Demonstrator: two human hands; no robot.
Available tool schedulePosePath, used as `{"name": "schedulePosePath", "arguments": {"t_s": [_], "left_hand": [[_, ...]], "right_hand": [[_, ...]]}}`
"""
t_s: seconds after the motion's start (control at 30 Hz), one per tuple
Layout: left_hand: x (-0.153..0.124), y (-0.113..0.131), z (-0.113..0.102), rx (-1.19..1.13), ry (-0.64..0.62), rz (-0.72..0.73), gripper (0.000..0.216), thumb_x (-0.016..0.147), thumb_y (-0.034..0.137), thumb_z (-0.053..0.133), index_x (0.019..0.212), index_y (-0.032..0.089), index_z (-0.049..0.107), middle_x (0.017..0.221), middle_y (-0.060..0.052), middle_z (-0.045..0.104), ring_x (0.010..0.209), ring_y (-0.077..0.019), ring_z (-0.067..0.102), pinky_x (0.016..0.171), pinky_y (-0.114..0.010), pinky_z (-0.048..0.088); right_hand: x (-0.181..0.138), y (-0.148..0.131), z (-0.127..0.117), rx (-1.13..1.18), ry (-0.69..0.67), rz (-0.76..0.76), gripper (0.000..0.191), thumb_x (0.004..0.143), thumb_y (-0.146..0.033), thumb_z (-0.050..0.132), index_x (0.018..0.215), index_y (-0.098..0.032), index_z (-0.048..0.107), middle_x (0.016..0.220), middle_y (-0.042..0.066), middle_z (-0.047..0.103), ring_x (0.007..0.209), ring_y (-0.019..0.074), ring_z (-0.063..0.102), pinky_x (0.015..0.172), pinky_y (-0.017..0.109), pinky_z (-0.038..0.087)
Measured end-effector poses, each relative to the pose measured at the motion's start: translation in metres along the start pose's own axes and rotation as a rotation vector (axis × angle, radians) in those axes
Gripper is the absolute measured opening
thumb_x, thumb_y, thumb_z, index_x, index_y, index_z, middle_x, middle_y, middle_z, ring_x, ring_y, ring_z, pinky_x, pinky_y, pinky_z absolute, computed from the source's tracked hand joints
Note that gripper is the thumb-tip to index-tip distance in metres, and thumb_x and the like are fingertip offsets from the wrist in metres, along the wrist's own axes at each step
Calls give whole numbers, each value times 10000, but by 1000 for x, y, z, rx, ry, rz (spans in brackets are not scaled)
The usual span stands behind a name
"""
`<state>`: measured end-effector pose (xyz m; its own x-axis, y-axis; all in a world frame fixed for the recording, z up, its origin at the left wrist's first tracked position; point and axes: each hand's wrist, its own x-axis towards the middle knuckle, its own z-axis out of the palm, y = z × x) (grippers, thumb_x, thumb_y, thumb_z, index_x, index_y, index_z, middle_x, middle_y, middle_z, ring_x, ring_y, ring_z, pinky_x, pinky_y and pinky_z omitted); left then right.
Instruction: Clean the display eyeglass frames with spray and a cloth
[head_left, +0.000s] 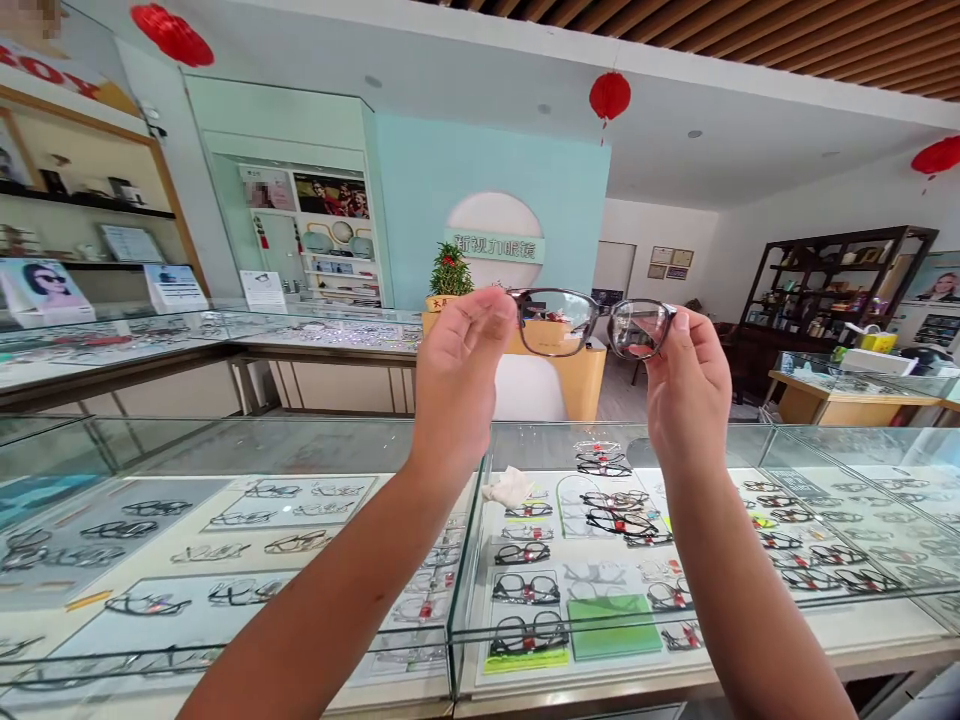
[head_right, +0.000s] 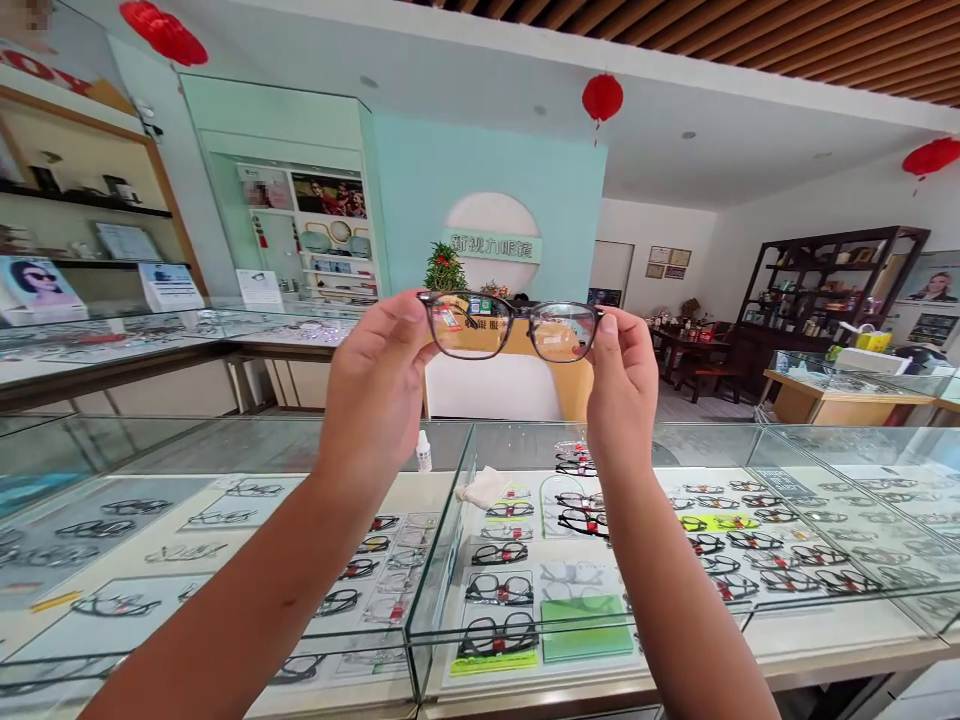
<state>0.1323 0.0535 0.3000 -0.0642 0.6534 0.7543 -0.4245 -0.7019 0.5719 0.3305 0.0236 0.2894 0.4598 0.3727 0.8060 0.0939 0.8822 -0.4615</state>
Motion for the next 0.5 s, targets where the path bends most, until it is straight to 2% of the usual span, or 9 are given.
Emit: {"name": "schedulePosePath", "arguments": {"t_s": [0.13, 0.33, 0.43, 0.5], "left_hand": [[3, -4, -1, 6, -28, 16, 435, 910, 612, 798, 1160, 264, 724, 1242, -66, 756, 1334, -249, 658, 1183, -432, 486], [16, -16, -9, -50, -139, 113, 456, 884, 648, 805, 1192, 314, 762, 1299, -46, 743, 1345, -260, 649, 1178, -448, 484], [20, -23, -12, -89, -160, 124, 446, 887, 656, 797, 1179, 320, 765, 1298, -42, 748, 1331, -250, 654, 1174, -441, 482], [21, -27, -13, -95, -144, 70, 442, 891, 665, 787, 1153, 311, 761, 1276, -45, 758, 1302, -244, 670, 1152, -435, 491]], "right_hand": [[-2, 9, 4, 62, 15, 29, 229, 1042, -485, 669, 1079, -260, 685, 1079, 33, 730, 1040, 171, 724, 874, 328, 619], [0, 9, 10, -32, 83, -254, 227, 1063, -486, 624, 1160, -295, 699, 1215, 62, 692, 1193, 231, 697, 943, 401, 627], [-1, 6, 13, -105, 96, -305, 245, 1063, -509, 614, 1171, -304, 694, 1228, 65, 683, 1170, 235, 697, 952, 414, 629], [-2, 6, 14, -123, 116, -298, 250, 1054, -510, 632, 1158, -289, 692, 1171, 53, 686, 1073, 210, 708, 940, 400, 626]]}}
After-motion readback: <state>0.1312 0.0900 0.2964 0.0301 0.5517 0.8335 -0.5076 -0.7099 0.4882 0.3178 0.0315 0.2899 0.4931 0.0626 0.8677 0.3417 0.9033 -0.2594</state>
